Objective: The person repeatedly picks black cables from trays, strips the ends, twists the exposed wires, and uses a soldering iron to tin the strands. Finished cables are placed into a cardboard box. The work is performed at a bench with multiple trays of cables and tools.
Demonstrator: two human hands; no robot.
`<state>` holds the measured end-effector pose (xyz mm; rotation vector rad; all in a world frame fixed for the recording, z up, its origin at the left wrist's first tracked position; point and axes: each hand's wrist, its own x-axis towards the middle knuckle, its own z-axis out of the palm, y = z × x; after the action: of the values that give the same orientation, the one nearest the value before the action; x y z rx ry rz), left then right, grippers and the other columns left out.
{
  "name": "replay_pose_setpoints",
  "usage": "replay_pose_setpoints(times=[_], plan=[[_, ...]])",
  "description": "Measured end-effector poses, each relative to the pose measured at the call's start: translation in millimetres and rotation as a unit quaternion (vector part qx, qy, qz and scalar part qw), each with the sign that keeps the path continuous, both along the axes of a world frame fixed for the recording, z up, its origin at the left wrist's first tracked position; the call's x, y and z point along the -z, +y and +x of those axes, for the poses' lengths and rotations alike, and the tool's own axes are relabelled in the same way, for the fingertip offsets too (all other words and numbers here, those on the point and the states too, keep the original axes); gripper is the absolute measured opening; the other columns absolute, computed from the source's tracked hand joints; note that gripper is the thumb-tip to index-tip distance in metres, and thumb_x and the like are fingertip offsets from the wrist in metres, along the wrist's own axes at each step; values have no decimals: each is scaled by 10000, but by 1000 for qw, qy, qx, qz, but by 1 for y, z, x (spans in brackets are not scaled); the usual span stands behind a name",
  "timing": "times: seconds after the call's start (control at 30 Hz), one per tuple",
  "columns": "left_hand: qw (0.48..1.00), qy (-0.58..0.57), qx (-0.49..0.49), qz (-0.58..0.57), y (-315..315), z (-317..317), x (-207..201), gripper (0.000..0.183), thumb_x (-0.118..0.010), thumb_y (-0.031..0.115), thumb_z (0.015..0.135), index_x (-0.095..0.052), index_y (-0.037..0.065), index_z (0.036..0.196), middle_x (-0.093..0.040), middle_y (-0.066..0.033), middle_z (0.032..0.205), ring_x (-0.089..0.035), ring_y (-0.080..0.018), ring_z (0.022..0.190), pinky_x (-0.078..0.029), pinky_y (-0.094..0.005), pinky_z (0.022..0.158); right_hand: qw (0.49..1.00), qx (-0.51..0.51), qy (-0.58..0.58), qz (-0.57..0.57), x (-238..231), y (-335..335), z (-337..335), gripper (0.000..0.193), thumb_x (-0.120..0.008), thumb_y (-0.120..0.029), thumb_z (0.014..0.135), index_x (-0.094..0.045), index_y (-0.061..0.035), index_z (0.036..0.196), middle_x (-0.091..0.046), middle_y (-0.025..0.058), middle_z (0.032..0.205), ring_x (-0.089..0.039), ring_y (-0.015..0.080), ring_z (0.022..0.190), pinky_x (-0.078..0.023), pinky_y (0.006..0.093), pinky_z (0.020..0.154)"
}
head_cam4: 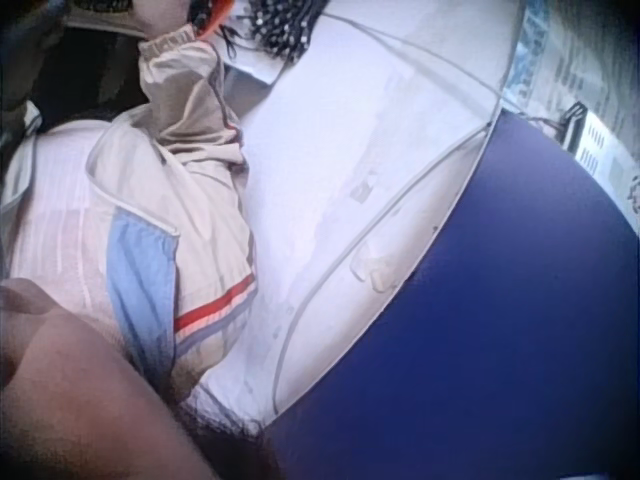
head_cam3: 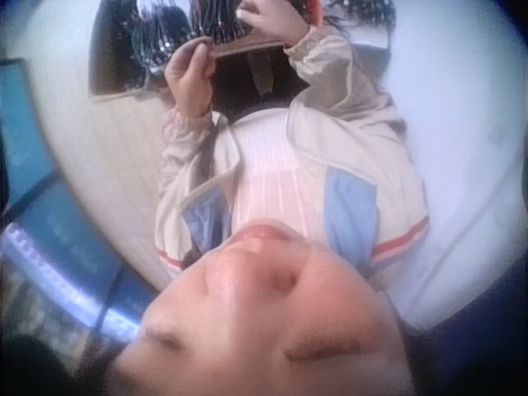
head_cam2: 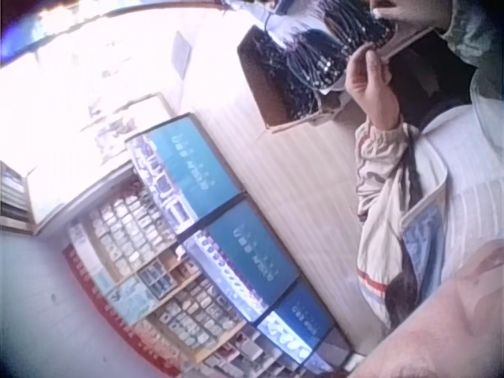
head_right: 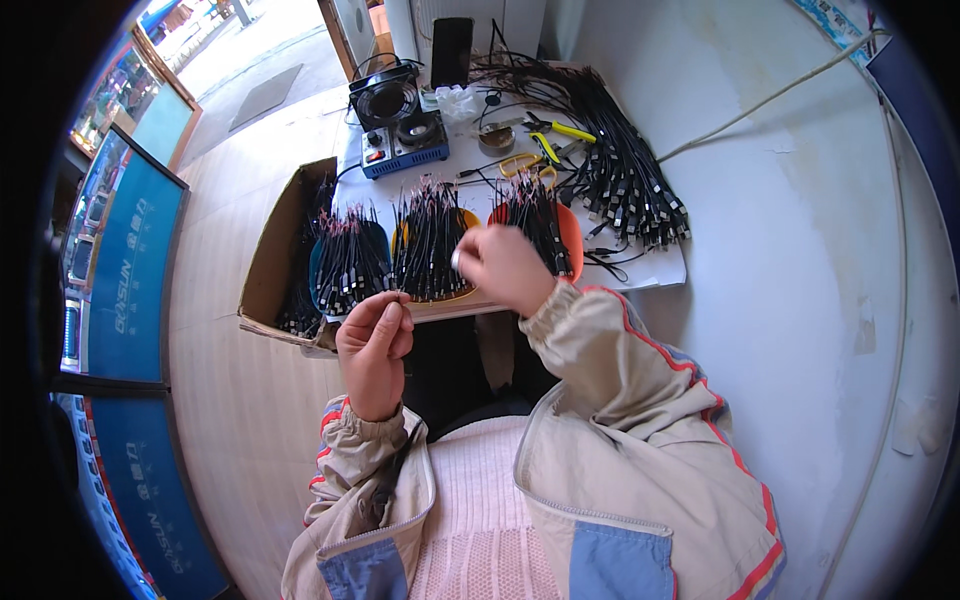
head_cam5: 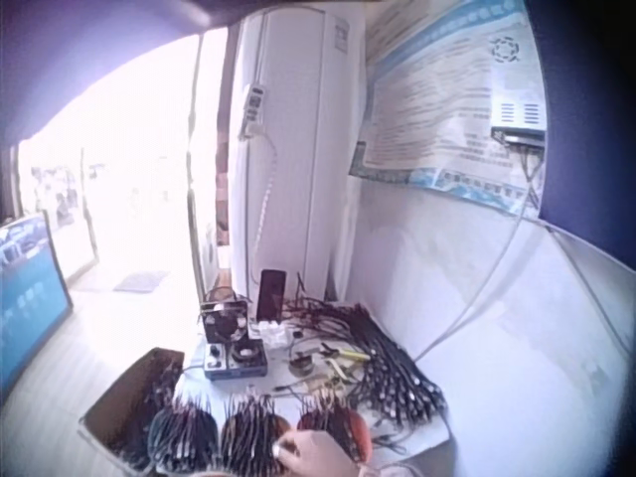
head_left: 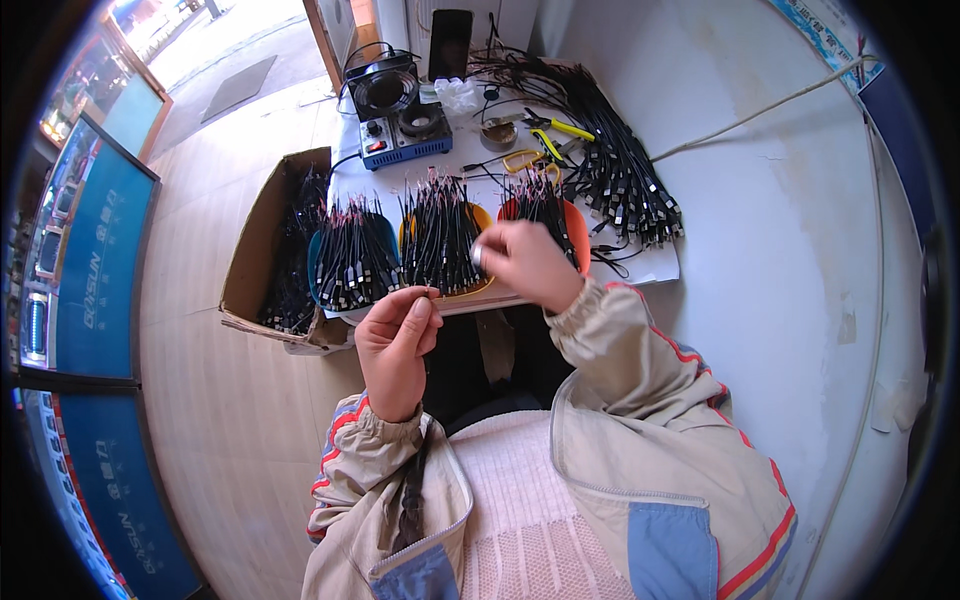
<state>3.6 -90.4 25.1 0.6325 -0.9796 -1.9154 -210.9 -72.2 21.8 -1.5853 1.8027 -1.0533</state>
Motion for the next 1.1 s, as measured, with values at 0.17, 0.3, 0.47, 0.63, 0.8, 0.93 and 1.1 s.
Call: replay_pose_setpoints(times=[0.17,0.3,0.47,0.63,0.8,0.93,1.1], plan=[[999,26,-36,20,-7,-1,14,161,-576,47,941,-636,-36,1065,-623,-44,780,-415,-33,529,-285,-173,456,983,98,153,22,35,-60,-27,229,-650,-201,771,-699,17,819,-675,187,748,-669,331,718,-527,402,689],[999,23,-43,11,-10,0,19,161,-577,51,942,-633,-32,1068,-623,-41,776,-412,-31,518,-280,-174,448,977,122,171,35,56,-84,-26,232,-677,-211,755,-704,14,800,-673,190,737,-668,331,703,-530,394,689],[999,15,-38,13,-10,1,23,158,-581,62,944,-633,-28,1062,-623,-37,767,-409,-28,510,-276,-174,445,972,144,184,9,61,-90,-23,216,-693,-208,764,-698,6,789,-673,176,719,-672,310,692,-529,378,679],[999,17,-37,8,-9,1,22,160,-581,74,946,-635,-26,1059,-628,-38,774,-429,-34,526,-295,-177,458,985,143,74,-56,37,-77,-20,164,-689,-132,788,-666,25,831,-676,132,721,-658,220,646,-514,314,641],[997,10,-74,-8,-5,-8,6,161,-580,69,944,-643,-18,1065,-676,-75,919,-611,-95,771,-499,-224,645,970,88,35,-222,-17,-41,2,127,-669,-89,795,-642,2,879,-660,137,766,-648,264,650,-510,329,615],[996,48,-67,-30,-2,-22,-8,182,-581,62,942,-641,-17,1094,-662,-118,1104,-641,-169,1006,-554,-309,856,986,-15,-115,-119,-48,16,28,109,-677,-100,859,-637,-7,900,-595,-21,743,-483,3,577,-394,181,524],[996,79,-16,-27,12,-36,-15,196,-577,55,942,-636,-18,1114,-647,-141,1142,-642,-195,1019,-560,-313,831,986,-27,-138,-89,-50,53,39,102,-669,-81,868,-630,3,910,-578,-17,761,-471,6,603,-381,181,525]])
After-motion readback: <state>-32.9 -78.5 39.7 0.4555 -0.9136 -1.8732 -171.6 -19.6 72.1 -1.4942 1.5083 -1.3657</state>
